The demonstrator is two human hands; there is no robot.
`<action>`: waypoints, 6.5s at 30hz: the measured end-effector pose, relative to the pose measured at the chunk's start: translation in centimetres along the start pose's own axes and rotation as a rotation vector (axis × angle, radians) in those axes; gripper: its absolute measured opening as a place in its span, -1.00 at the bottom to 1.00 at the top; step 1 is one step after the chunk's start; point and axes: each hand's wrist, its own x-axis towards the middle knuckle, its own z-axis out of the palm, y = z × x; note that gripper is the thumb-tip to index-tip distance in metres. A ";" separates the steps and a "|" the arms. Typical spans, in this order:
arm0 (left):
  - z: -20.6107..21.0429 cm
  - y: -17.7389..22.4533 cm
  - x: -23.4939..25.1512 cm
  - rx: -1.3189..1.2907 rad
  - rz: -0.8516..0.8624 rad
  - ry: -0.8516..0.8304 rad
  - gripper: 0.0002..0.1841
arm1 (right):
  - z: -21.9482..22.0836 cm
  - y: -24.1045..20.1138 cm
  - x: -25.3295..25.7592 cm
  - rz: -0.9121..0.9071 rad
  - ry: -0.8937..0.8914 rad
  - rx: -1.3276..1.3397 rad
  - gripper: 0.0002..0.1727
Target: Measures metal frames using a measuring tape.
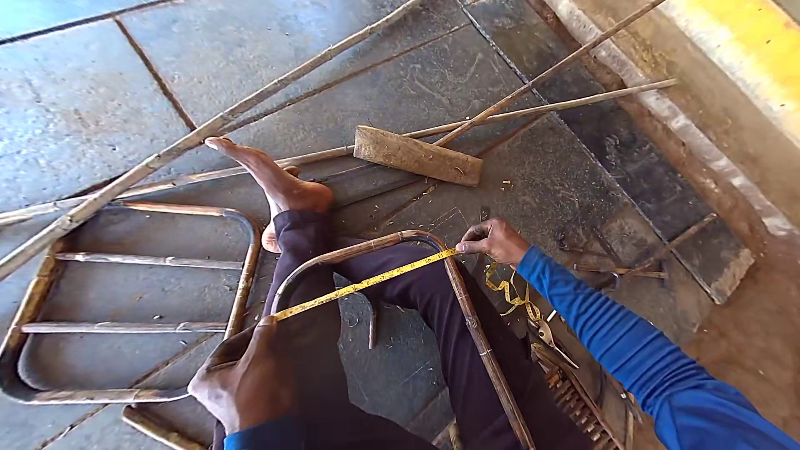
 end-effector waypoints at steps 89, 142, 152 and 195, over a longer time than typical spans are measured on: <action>-9.0 17.3 -15.2 -0.392 0.370 -0.691 -0.65 | 2.6 -10.7 -15.7 -0.578 0.317 0.718 -0.60; -4.2 -3.2 -15.8 -1.004 -0.129 0.007 -0.12 | 10.2 1.6 -17.0 -0.520 0.099 -0.879 -0.62; -8.4 -5.6 -17.5 -0.794 -0.207 -0.195 -0.41 | 12.9 -4.6 -19.6 -0.662 -0.431 -0.327 -0.85; -7.7 -4.7 -17.4 -0.703 -0.277 -0.068 -0.34 | 17.7 -1.8 -21.5 -0.362 0.036 0.002 -0.85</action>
